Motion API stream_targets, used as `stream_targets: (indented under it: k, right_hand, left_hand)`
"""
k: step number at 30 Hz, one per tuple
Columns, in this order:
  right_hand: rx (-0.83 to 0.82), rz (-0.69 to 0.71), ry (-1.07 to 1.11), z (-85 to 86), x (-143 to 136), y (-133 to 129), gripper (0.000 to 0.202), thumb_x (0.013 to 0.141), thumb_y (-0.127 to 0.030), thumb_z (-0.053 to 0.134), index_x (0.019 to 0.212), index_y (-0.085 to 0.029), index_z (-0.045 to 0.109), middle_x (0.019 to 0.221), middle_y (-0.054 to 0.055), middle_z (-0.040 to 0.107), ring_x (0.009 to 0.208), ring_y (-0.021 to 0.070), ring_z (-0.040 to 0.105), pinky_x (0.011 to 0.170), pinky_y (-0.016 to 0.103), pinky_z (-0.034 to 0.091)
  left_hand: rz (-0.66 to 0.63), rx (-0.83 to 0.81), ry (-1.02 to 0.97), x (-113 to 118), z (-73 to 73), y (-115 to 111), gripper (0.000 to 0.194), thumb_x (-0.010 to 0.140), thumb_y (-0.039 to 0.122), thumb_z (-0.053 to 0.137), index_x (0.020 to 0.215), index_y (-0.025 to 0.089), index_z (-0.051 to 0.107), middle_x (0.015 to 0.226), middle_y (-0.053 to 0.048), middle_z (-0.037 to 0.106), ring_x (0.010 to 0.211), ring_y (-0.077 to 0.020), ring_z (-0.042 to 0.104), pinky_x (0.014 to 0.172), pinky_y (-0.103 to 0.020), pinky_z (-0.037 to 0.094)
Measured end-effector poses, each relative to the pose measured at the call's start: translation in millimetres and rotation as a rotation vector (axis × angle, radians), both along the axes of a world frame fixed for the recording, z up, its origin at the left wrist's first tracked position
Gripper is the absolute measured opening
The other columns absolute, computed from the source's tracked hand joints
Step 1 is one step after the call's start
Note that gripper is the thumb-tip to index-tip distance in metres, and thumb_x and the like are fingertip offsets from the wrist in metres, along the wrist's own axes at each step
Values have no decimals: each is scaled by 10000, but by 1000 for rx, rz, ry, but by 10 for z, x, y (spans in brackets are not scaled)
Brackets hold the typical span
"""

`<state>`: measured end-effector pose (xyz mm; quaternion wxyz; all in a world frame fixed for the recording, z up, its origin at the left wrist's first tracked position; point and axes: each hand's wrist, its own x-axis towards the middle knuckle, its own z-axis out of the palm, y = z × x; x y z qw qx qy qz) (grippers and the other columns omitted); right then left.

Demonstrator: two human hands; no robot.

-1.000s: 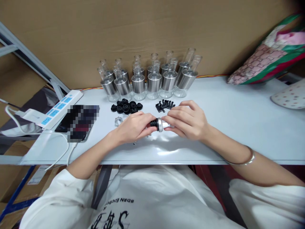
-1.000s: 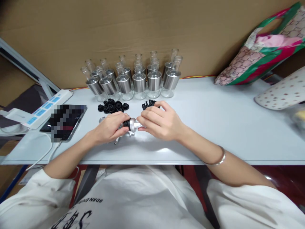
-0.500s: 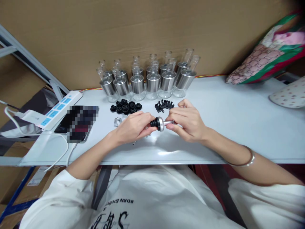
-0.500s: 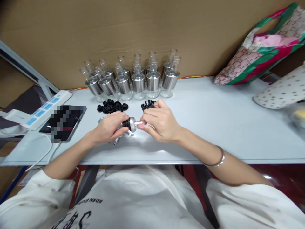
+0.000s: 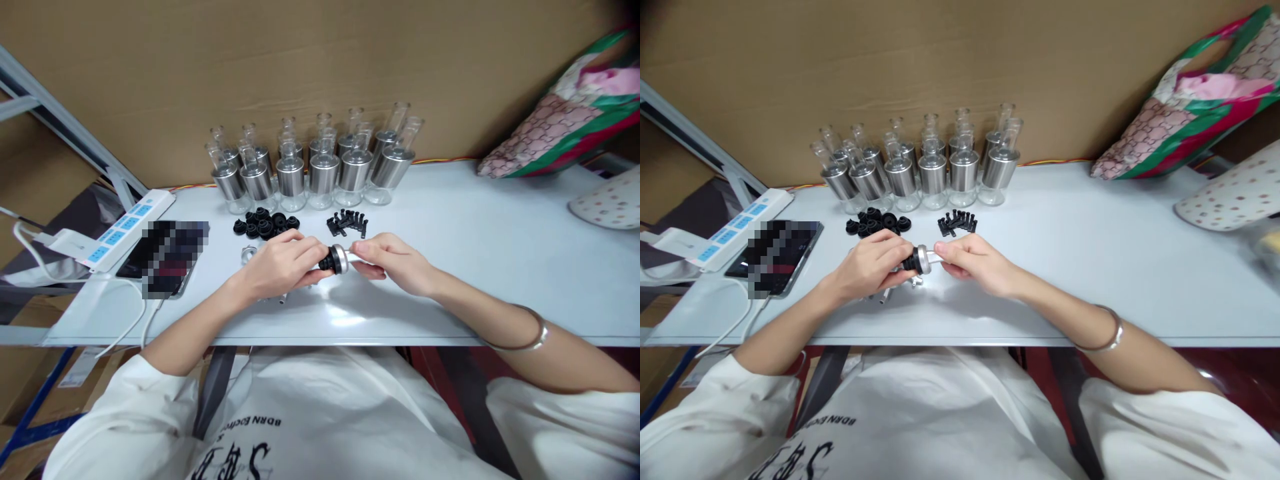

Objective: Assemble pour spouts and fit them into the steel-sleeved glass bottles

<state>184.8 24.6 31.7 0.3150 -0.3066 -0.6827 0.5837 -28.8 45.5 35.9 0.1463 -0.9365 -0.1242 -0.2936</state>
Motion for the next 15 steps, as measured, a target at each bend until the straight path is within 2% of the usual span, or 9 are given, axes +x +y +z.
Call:
stream_targets:
  k: [4, 7, 11, 15]
  right_hand:
    - [-393, 189, 178, -2, -27, 4, 515, 889, -535, 455, 513, -213, 317, 433, -82, 218, 381, 65, 175, 361, 242, 131]
    - [-463, 238, 235, -4, -54, -16, 475, 909, -484, 450, 538, -206, 345, 438, -80, 241, 386, 70, 196, 357, 236, 158]
    - [-298, 207, 221, -15, -83, -55, 414, 917, -447, 473, 608, -175, 430, 536, -54, 355, 439, 78, 356, 424, 240, 288]
    - [82, 102, 50, -34, -77, -81, 408, 956, -433, 394, 658, -165, 469, 597, -21, 459, 525, 97, 462, 542, 255, 379]
  left_hand:
    - [29, 18, 23, -28, 1, 10, 243, 966, 345, 361, 852, 181, 499, 771, -24, 666, 655, -118, 572, 703, -272, 435]
    - [46, -7, 16, -61, -6, 40, 294, 969, 374, 329, 840, 182, 509, 758, -27, 665, 642, -124, 554, 730, -304, 401]
    - [73, -56, -15, -89, -12, 79, 413, 974, 427, 215, 812, 184, 507, 678, -15, 631, 576, -127, 502, 742, -336, 370]
    - [72, -115, -41, -82, -9, 85, 422, 976, 412, 196, 781, 184, 493, 625, 9, 593, 519, -113, 447, 770, -341, 369]
